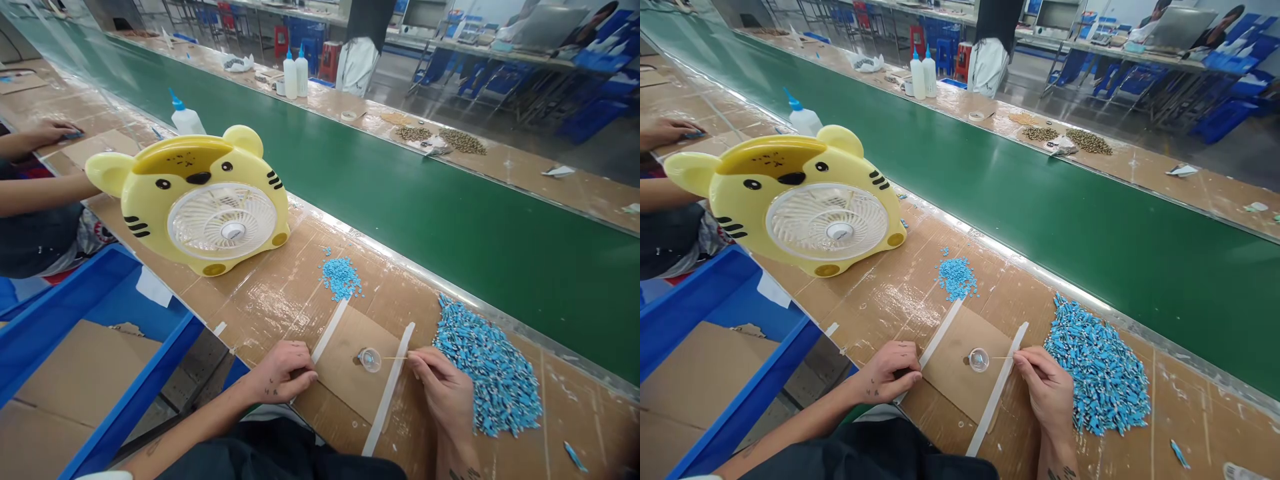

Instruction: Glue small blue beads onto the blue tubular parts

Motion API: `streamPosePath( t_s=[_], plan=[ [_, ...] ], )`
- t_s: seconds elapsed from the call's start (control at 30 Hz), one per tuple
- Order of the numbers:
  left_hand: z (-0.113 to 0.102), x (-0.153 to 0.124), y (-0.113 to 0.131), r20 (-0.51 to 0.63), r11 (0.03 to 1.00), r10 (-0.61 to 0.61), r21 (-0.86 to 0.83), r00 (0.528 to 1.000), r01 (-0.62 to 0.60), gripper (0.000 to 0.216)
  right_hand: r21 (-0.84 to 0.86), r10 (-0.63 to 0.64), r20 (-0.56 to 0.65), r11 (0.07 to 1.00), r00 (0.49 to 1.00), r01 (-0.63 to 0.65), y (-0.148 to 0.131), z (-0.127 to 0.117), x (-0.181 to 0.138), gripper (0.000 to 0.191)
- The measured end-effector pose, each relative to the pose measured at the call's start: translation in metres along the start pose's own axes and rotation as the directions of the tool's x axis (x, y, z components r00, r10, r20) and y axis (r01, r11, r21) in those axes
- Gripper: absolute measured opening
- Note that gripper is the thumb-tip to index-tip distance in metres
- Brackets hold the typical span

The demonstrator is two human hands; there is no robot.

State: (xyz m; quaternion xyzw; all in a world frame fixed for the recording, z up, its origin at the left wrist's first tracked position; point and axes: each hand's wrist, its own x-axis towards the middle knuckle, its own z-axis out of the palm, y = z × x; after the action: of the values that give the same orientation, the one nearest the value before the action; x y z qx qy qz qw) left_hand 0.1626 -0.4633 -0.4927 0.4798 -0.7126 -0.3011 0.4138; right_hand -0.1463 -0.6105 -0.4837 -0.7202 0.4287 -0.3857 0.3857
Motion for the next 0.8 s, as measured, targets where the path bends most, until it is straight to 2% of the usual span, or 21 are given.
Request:
streamPosePath(
  t_s=[0.17,0.27,0.37,0.6,0.8],
  plan=[
    [0.000,0.001,0.000,-0.008,1.000,0.000,-0.013,1.000,0.000,0.021,0.062,0.002,-0.018,0.998,1.000,-0.001,0.006,0.000,-0.004,0.009],
    [0.000,0.001,0.001,-0.008,1.000,-0.006,-0.010,1.000,0.006,0.022,0.080,0.009,0.030,0.997,1.000,-0.011,0.004,0.005,-0.004,0.010],
    [0.000,0.001,0.001,-0.012,1.000,-0.011,-0.003,1.000,0.011,0.022,0.052,0.018,0.068,0.998,0.998,-0.021,0.000,0.007,-0.002,0.012],
    [0.000,-0.001,0.001,-0.016,1.000,-0.027,0.004,0.999,0.027,0.019,0.021,0.038,0.069,0.999,0.997,-0.039,0.005,-0.003,0.000,0.020],
    [0.002,-0.008,-0.003,-0.012,0.997,-0.072,0.024,0.997,0.072,0.018,-0.055,0.032,0.051,0.998,0.998,-0.029,0.009,0.002,0.000,0.018]
  ],
)
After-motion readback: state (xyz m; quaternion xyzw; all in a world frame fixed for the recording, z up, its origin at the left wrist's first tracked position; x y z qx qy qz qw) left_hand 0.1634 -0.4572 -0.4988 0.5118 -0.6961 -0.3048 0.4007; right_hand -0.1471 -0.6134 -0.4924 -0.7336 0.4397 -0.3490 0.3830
